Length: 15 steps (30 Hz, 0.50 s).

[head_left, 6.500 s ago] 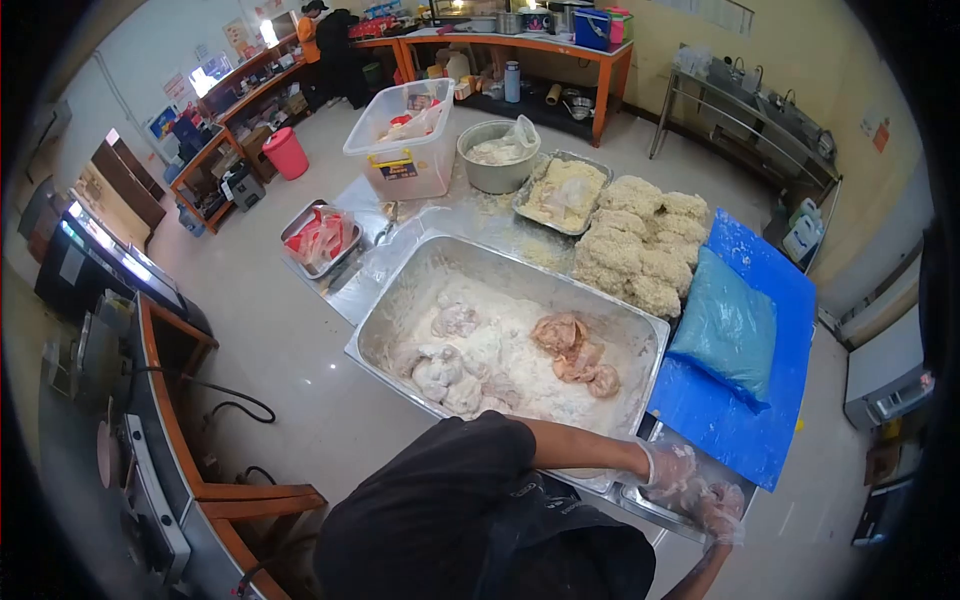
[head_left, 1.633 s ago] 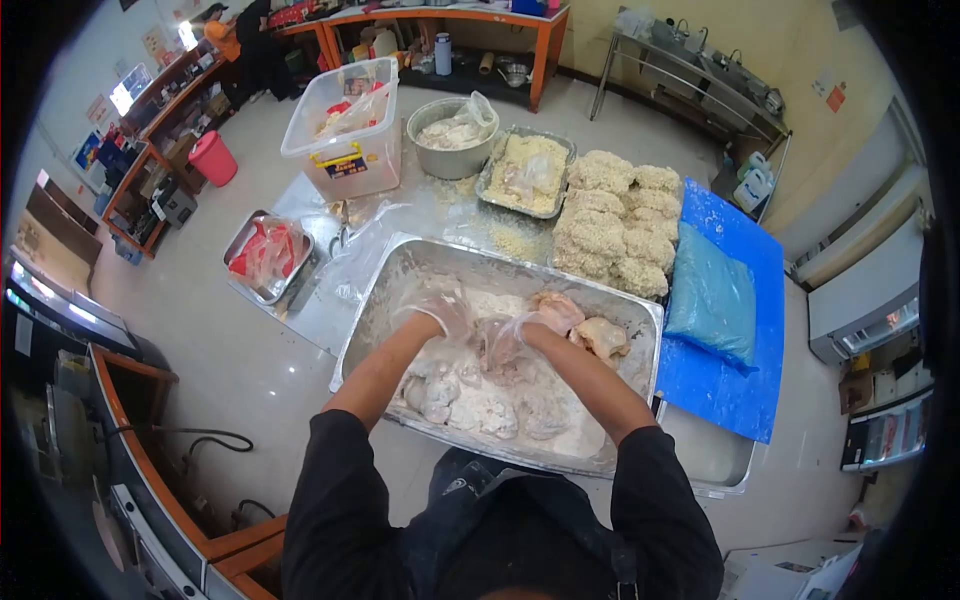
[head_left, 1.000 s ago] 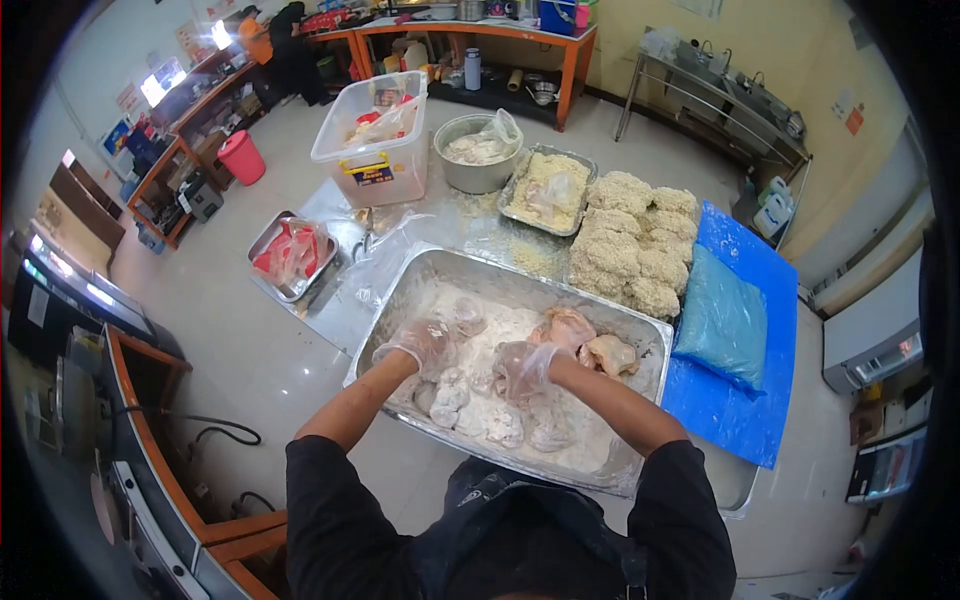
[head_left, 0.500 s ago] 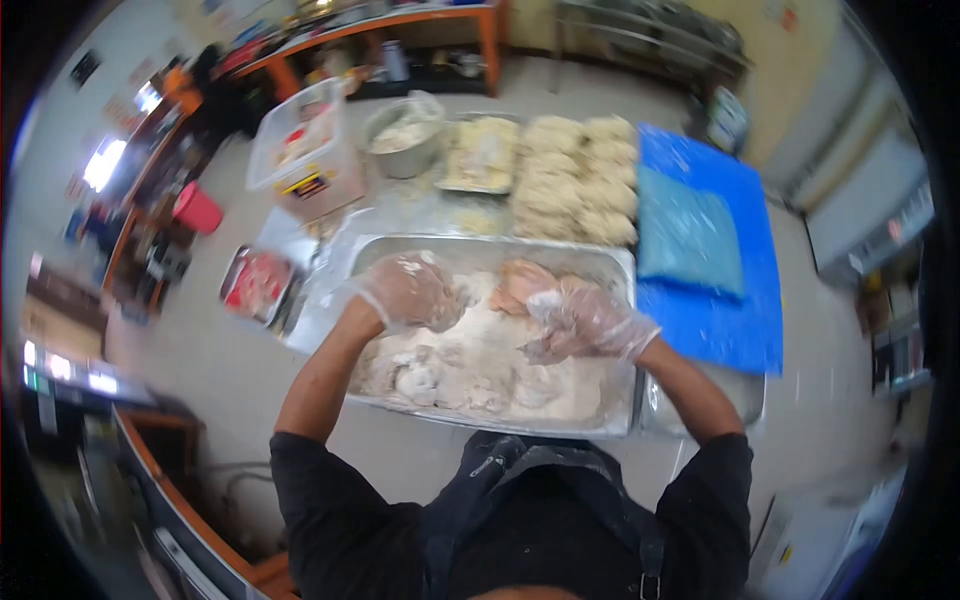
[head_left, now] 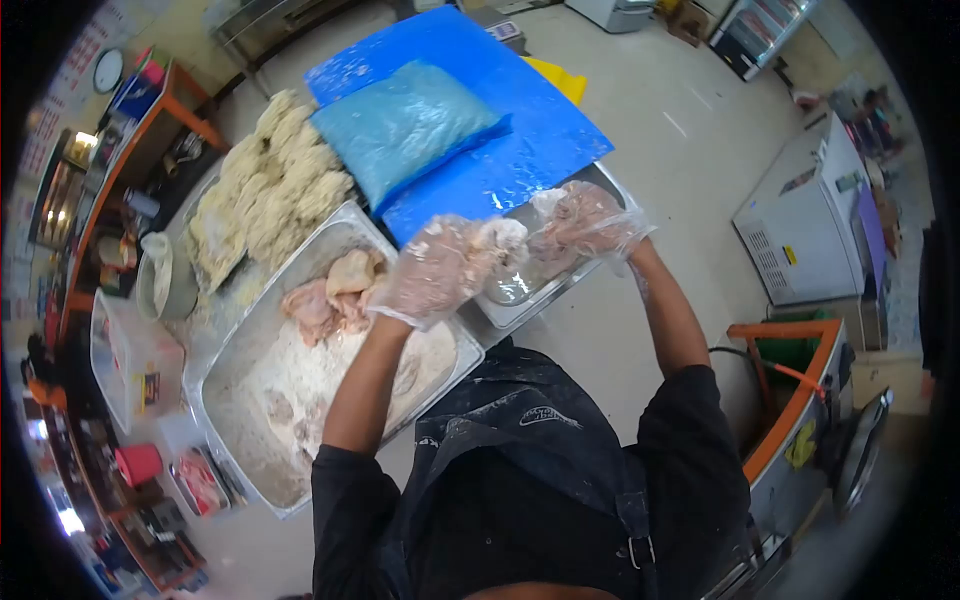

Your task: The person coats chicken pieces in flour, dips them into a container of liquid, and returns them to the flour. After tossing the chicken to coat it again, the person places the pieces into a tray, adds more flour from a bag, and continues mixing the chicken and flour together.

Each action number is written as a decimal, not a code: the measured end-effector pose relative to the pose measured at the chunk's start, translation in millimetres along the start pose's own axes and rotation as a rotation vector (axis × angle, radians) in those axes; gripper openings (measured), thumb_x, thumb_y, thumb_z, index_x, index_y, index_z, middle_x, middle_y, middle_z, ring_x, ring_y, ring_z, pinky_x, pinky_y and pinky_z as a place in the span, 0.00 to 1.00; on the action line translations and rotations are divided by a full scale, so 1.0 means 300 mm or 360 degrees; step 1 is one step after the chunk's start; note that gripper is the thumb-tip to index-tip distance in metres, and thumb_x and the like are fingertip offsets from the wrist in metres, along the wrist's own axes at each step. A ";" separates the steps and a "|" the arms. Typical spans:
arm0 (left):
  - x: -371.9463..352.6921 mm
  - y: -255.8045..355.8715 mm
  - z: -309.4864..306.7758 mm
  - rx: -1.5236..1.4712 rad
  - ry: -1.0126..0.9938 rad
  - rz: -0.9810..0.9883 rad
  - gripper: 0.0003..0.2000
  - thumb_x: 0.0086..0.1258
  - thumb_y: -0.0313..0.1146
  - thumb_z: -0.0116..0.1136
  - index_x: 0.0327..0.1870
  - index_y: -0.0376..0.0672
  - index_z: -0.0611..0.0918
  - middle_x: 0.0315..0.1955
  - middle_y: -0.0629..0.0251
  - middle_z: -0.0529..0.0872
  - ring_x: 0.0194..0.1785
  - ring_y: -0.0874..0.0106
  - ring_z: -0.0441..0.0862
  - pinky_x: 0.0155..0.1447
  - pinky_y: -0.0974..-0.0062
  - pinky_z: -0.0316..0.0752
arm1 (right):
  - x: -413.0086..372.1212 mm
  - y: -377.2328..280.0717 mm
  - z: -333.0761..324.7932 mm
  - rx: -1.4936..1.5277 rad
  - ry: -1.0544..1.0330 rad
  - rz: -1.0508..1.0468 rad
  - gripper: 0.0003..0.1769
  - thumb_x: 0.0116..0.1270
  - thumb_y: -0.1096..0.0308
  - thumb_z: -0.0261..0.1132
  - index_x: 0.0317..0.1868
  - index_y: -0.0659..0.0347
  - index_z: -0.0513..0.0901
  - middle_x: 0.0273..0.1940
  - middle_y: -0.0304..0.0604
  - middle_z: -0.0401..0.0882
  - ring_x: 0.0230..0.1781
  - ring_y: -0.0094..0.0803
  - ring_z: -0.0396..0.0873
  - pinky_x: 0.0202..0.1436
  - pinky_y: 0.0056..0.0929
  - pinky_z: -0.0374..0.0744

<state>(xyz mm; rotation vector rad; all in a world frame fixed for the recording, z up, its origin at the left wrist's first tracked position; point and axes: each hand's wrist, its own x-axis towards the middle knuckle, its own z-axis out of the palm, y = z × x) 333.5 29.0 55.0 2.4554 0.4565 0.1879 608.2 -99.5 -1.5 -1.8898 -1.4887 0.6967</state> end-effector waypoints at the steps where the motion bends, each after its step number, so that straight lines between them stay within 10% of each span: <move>1: 0.047 0.011 0.059 0.0008 -0.0042 -0.0025 0.22 0.68 0.49 0.47 0.49 0.37 0.78 0.43 0.47 0.83 0.49 0.54 0.79 0.52 0.60 0.74 | -0.021 0.037 -0.002 0.0140 -0.0006 0.0090 0.18 0.57 0.55 0.61 0.38 0.62 0.77 0.32 0.51 0.77 0.35 0.48 0.77 0.42 0.41 0.76; 2: 0.085 0.023 0.112 0.0026 -0.0096 -0.0063 0.22 0.68 0.49 0.47 0.49 0.37 0.78 0.43 0.47 0.82 0.49 0.54 0.79 0.52 0.60 0.73 | -0.020 0.075 -0.003 -0.0554 -0.0112 -0.0102 0.20 0.58 0.52 0.58 0.39 0.61 0.80 0.34 0.52 0.80 0.36 0.48 0.78 0.43 0.43 0.76; 9: 0.220 0.079 0.158 0.0095 -0.0682 -0.0289 0.20 0.66 0.47 0.50 0.49 0.42 0.81 0.45 0.47 0.82 0.49 0.54 0.80 0.54 0.59 0.73 | 0.057 0.047 -0.001 -0.0900 -0.0471 0.0421 0.23 0.55 0.48 0.59 0.37 0.60 0.84 0.40 0.52 0.82 0.42 0.45 0.80 0.46 0.41 0.78; 15: 0.282 0.090 0.221 0.0509 -0.0645 -0.0383 0.17 0.62 0.41 0.50 0.48 0.45 0.83 0.46 0.52 0.83 0.50 0.58 0.81 0.53 0.62 0.75 | 0.080 0.193 0.079 -0.0792 -0.0454 -0.0004 0.21 0.57 0.51 0.59 0.44 0.56 0.82 0.44 0.51 0.80 0.46 0.45 0.78 0.51 0.42 0.75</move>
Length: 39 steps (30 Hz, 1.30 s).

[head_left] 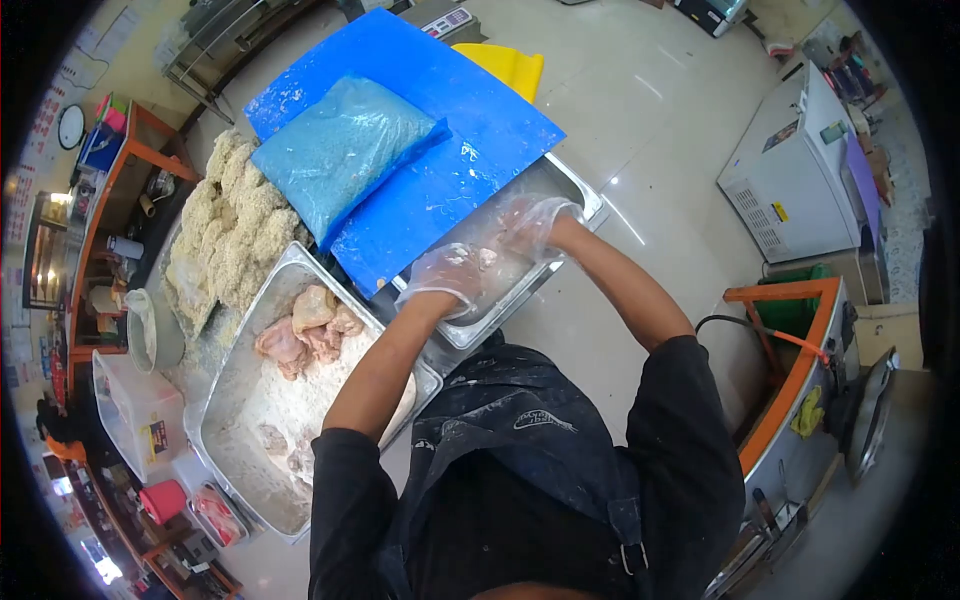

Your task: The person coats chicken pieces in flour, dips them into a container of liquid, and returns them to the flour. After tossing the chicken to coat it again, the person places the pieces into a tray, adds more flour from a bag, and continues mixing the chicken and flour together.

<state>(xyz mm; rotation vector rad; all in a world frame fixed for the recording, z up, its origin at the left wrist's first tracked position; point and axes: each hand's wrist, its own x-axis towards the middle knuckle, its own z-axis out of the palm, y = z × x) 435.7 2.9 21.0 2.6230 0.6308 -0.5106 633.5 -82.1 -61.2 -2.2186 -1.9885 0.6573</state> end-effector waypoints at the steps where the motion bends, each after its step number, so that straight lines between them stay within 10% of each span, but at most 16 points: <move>1: 0.040 -0.021 0.046 0.0093 0.0015 0.0015 0.17 0.62 0.41 0.49 0.47 0.46 0.83 0.46 0.53 0.83 0.50 0.58 0.81 0.52 0.62 0.75 | 0.006 0.001 0.016 0.0031 -0.0008 -0.0007 0.22 0.57 0.50 0.59 0.45 0.56 0.82 0.46 0.51 0.80 0.48 0.45 0.77 0.53 0.42 0.74; 4: 0.102 -0.054 0.109 0.0170 0.0050 0.0025 0.17 0.62 0.41 0.49 0.47 0.46 0.83 0.46 0.53 0.83 0.50 0.58 0.81 0.52 0.62 0.75 | 0.031 -0.061 0.080 -0.0653 0.0300 -0.0010 0.23 0.56 0.51 0.61 0.50 0.51 0.81 0.53 0.45 0.78 0.52 0.42 0.77 0.56 0.37 0.75; 7: 0.124 -0.064 0.109 0.0119 0.0072 0.0043 0.17 0.62 0.41 0.50 0.47 0.46 0.83 0.45 0.53 0.84 0.49 0.58 0.81 0.51 0.61 0.75 | 0.047 -0.041 0.049 -0.0339 -0.0264 -0.0087 0.23 0.57 0.50 0.61 0.51 0.50 0.81 0.56 0.45 0.77 0.55 0.40 0.75 0.58 0.37 0.73; 39: -0.007 -0.075 0.210 -0.0174 0.0442 -0.0038 0.16 0.57 0.43 0.55 0.43 0.48 0.84 0.40 0.56 0.86 0.44 0.57 0.83 0.46 0.60 0.77 | 0.119 0.149 0.137 -0.0474 -0.0032 -0.0404 0.19 0.67 0.49 0.50 0.35 0.55 0.79 0.32 0.40 0.77 0.33 0.38 0.75 0.45 0.40 0.76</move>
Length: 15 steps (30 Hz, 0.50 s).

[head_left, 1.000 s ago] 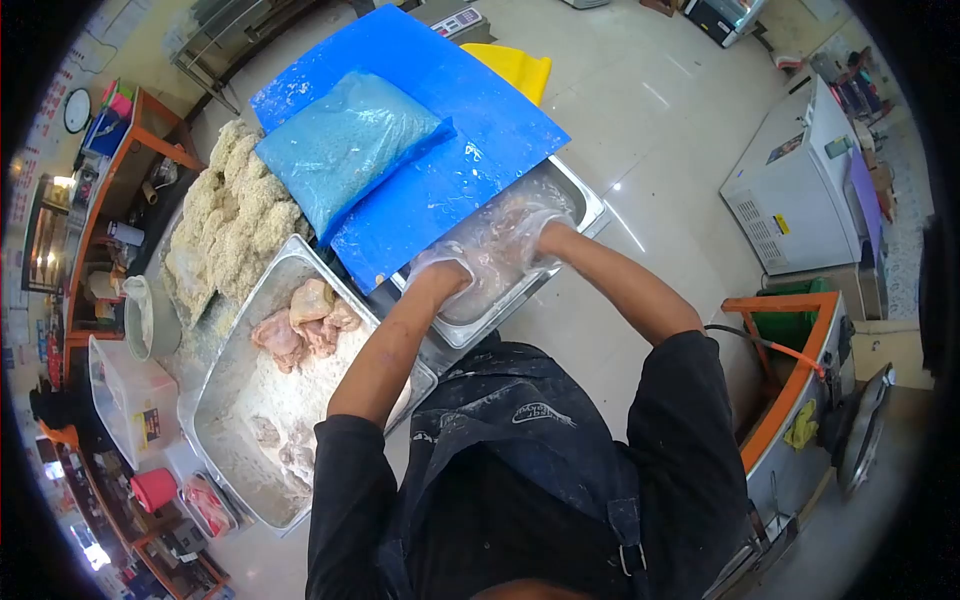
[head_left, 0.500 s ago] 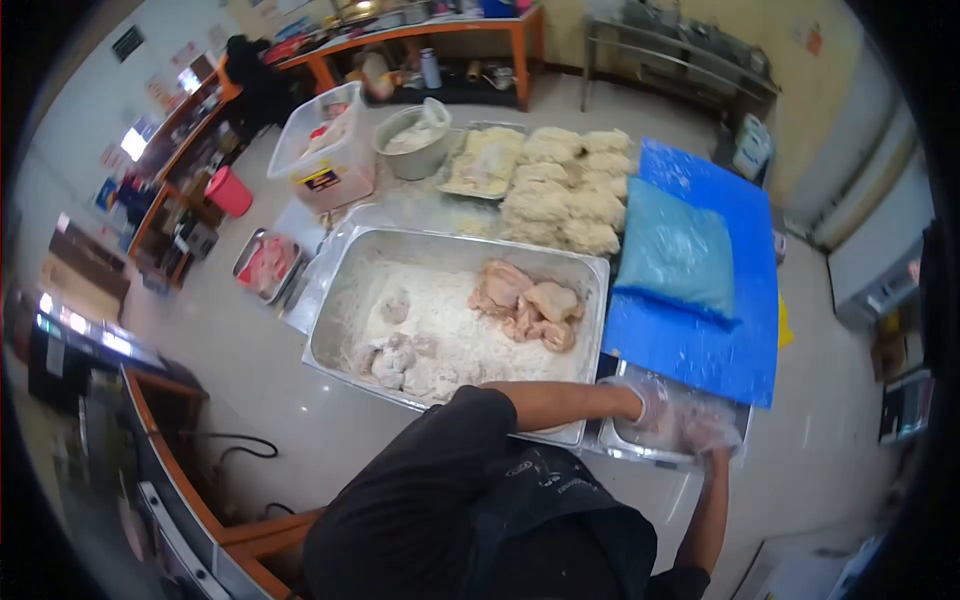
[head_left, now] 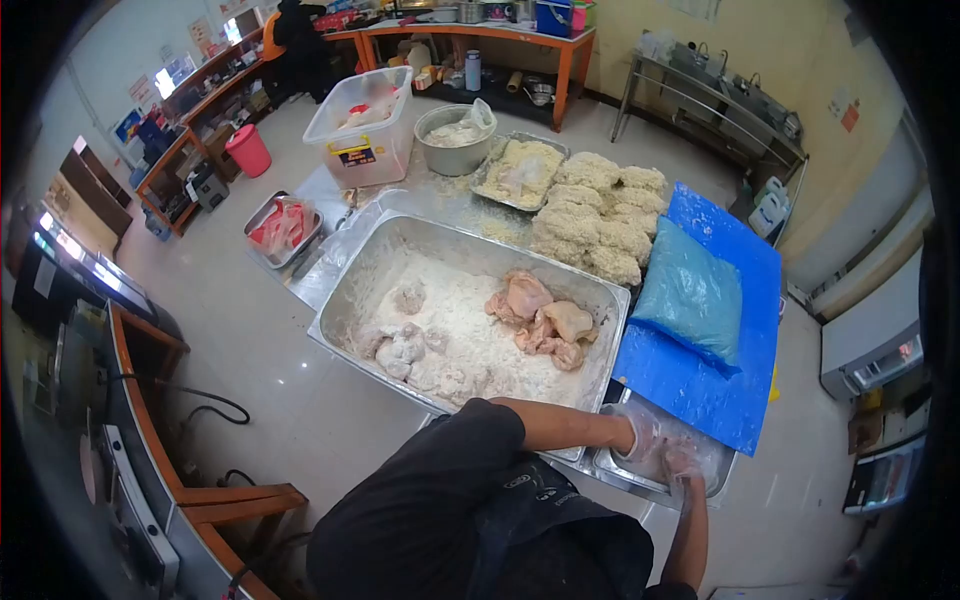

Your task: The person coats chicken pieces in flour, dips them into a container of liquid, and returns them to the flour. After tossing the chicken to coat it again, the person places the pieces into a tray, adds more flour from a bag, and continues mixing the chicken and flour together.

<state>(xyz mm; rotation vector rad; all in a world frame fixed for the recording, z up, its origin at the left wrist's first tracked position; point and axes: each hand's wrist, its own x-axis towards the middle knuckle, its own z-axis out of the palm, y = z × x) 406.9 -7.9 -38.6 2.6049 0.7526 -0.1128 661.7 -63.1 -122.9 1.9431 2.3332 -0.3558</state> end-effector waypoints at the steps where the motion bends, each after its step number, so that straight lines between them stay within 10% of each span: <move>1: 0.016 -0.011 0.018 -0.0066 0.0089 0.0008 0.16 0.56 0.44 0.57 0.42 0.48 0.84 0.39 0.56 0.86 0.43 0.57 0.83 0.45 0.60 0.77 | 0.006 -0.012 0.007 -0.0002 0.0033 -0.0040 0.20 0.67 0.49 0.50 0.35 0.55 0.79 0.31 0.40 0.77 0.32 0.37 0.75 0.45 0.41 0.76; 5: -0.037 0.023 -0.090 -0.0214 0.0052 0.0124 0.16 0.56 0.43 0.59 0.40 0.44 0.84 0.38 0.53 0.85 0.43 0.56 0.83 0.46 0.61 0.77 | 0.032 -0.078 -0.020 0.0079 0.0394 -0.0401 0.21 0.67 0.48 0.50 0.33 0.55 0.79 0.29 0.40 0.77 0.30 0.37 0.75 0.43 0.42 0.77; 9: -0.120 0.096 -0.306 -0.0442 -0.0129 0.0269 0.16 0.55 0.42 0.61 0.39 0.39 0.84 0.37 0.50 0.85 0.42 0.55 0.82 0.47 0.62 0.77 | -0.058 -0.253 -0.252 0.2447 0.0079 -0.0056 0.12 0.57 0.61 0.66 0.33 0.54 0.71 0.24 0.32 0.65 0.24 0.24 0.68 0.26 0.25 0.68; 12: -0.124 0.137 -0.408 -0.0434 -0.0100 0.0271 0.15 0.58 0.37 0.58 0.42 0.37 0.82 0.39 0.47 0.84 0.44 0.55 0.82 0.48 0.62 0.77 | -0.115 -0.306 -0.371 0.2806 0.0366 -0.0134 0.11 0.55 0.63 0.63 0.34 0.59 0.74 0.29 0.39 0.70 0.30 0.30 0.72 0.33 0.30 0.74; 15: -0.076 0.157 -0.425 -0.0120 -0.0030 0.0433 0.18 0.61 0.40 0.54 0.44 0.35 0.79 0.38 0.46 0.84 0.43 0.54 0.82 0.47 0.61 0.76 | -0.100 -0.291 -0.471 0.0296 0.0716 -0.0099 0.08 0.55 0.65 0.62 0.32 0.59 0.73 0.29 0.41 0.70 0.29 0.37 0.71 0.33 0.35 0.72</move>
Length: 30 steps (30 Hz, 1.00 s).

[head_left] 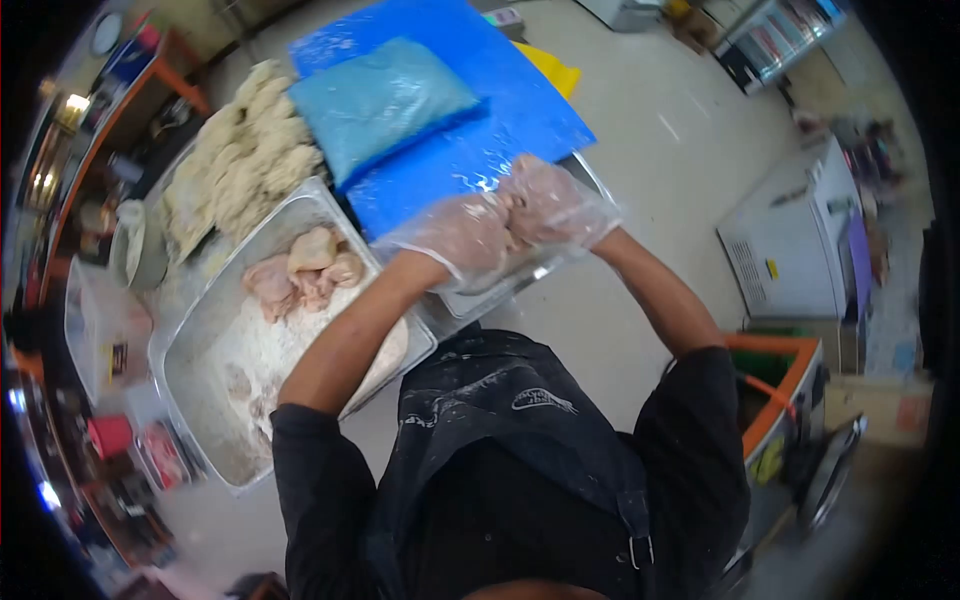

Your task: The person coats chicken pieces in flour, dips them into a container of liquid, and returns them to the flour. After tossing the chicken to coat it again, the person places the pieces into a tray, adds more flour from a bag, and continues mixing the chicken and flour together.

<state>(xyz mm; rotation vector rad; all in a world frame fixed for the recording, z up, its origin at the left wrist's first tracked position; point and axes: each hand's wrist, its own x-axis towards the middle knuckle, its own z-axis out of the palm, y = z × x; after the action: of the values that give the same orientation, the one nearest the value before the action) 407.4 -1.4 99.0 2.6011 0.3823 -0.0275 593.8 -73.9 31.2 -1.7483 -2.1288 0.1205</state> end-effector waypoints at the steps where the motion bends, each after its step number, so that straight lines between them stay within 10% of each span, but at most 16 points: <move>1: 0.046 -0.029 0.012 0.0117 -0.0100 0.0084 0.18 0.61 0.40 0.53 0.44 0.34 0.79 0.37 0.46 0.84 0.43 0.54 0.82 0.47 0.61 0.76 | 0.001 -0.011 -0.026 -0.0021 0.0049 0.0036 0.07 0.55 0.65 0.61 0.31 0.59 0.74 0.29 0.42 0.70 0.30 0.38 0.71 0.33 0.36 0.72; 8: 0.087 0.055 -0.172 0.0390 0.0343 0.0602 0.18 0.65 0.45 0.51 0.37 0.35 0.79 0.31 0.48 0.83 0.37 0.55 0.82 0.45 0.61 0.76 | 0.040 -0.054 -0.290 0.0189 0.0414 -0.0091 0.08 0.53 0.65 0.63 0.30 0.60 0.78 0.28 0.45 0.73 0.30 0.40 0.75 0.33 0.35 0.75; 17: 0.040 0.173 -0.512 -0.0013 -0.0118 0.0188 0.16 0.65 0.44 0.53 0.34 0.36 0.81 0.34 0.48 0.82 0.40 0.59 0.81 0.47 0.63 0.75 | 0.006 0.072 -0.534 0.0242 0.0050 0.0343 0.12 0.56 0.65 0.64 0.40 0.58 0.80 0.35 0.43 0.77 0.33 0.32 0.77 0.36 0.32 0.76; 30: 0.085 -0.160 0.136 0.0021 0.0165 0.0428 0.16 0.63 0.43 0.55 0.35 0.37 0.81 0.37 0.50 0.83 0.44 0.62 0.81 0.49 0.66 0.74 | -0.005 -0.035 -0.061 0.0072 0.0414 0.0335 0.14 0.56 0.64 0.66 0.40 0.62 0.79 0.37 0.43 0.80 0.36 0.35 0.79 0.38 0.32 0.76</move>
<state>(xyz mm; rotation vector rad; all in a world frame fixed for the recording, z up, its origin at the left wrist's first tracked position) 420.7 25.4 37.9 2.6518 0.0652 0.1981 590.4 -80.8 50.8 -1.8466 -1.7453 -0.0037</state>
